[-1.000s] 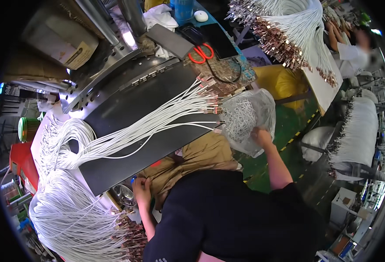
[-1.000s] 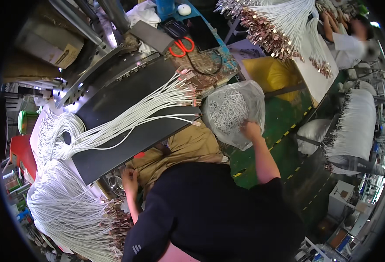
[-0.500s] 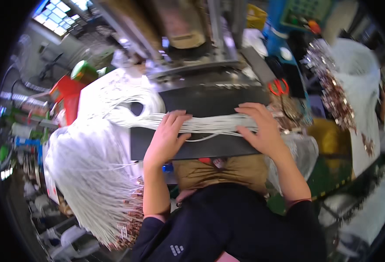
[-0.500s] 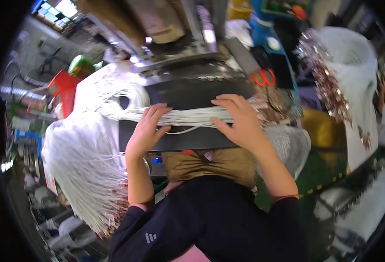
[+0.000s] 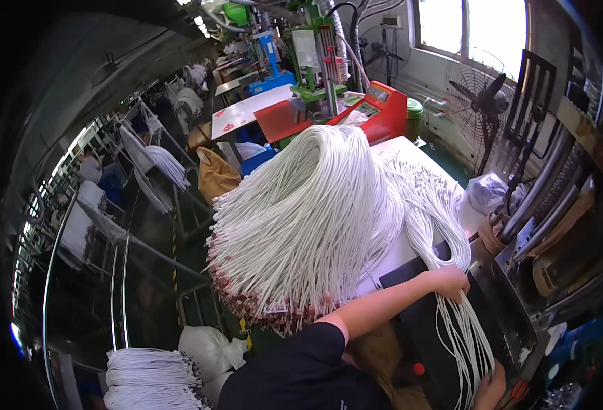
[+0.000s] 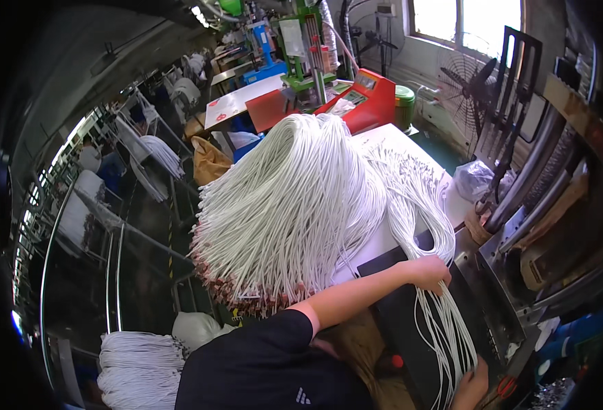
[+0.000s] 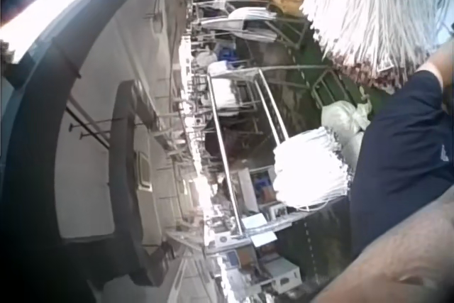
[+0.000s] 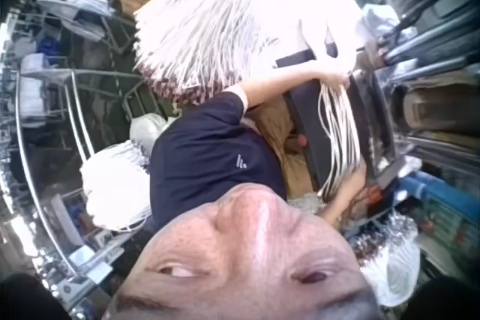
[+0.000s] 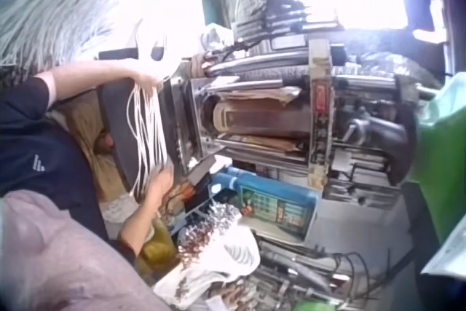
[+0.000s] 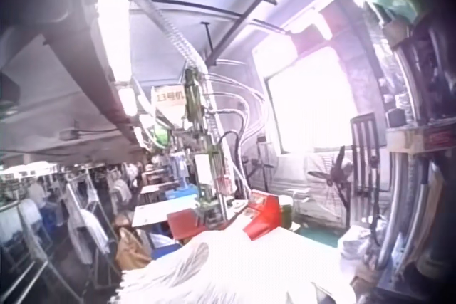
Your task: Sort and insert multiple white wires into an industrial assembly machine.
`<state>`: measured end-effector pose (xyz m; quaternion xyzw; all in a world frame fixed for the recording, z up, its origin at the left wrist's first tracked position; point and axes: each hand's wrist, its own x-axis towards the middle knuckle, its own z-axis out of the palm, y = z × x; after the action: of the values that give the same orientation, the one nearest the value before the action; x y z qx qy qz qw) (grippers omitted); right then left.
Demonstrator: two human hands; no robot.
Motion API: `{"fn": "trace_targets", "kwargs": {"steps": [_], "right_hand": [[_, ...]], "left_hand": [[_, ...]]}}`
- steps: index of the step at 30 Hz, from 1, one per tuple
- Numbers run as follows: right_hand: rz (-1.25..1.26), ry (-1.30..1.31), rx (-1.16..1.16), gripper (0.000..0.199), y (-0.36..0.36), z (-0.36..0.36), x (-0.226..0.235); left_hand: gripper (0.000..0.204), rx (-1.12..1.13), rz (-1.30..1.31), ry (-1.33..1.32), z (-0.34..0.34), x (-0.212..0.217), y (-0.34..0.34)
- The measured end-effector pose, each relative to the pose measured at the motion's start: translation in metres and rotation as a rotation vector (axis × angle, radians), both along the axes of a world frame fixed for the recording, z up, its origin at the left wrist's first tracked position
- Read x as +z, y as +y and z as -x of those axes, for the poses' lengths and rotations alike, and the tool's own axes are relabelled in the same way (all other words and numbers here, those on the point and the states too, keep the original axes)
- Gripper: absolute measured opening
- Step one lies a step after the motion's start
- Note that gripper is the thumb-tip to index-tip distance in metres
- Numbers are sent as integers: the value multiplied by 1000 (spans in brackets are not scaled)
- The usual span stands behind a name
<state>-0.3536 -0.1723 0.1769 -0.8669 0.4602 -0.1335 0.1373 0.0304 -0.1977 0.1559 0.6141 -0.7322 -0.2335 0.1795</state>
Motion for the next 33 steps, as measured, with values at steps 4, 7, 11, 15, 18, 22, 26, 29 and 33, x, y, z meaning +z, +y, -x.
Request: {"fn": "trace_targets", "kwargs": {"steps": [4,7,11,15,18,22,26,29,33], "right_hand": [[47,-13,125,38,-2,-26,31],[-139,-64,-96,38,32,-93,82],[-3,3,-80,52,-14,-25,43],[282,346,69,38,-25,26,43],[165,136,248,36,-13,-32,37],[-76,132,14,38,-20,-63,14],[118,185,118,45,-79,5,-27],[137,374,63,43,-37,-16,34],[115,5,245,40,-14,-72,33]], "left_hand": [[36,-271,44,-167,51,2,-9],[38,-445,97,-49,112,11,-15],[37,-271,229,282,77,21,-9],[33,-219,126,58,53,-6,-17],[33,-219,75,-111,57,-28,-18],[35,-74,258,446,40,-10,-21],[37,163,412,494,34,-8,-16],[44,15,191,84,57,-8,-16],[53,-313,126,46,110,7,-15]]}}
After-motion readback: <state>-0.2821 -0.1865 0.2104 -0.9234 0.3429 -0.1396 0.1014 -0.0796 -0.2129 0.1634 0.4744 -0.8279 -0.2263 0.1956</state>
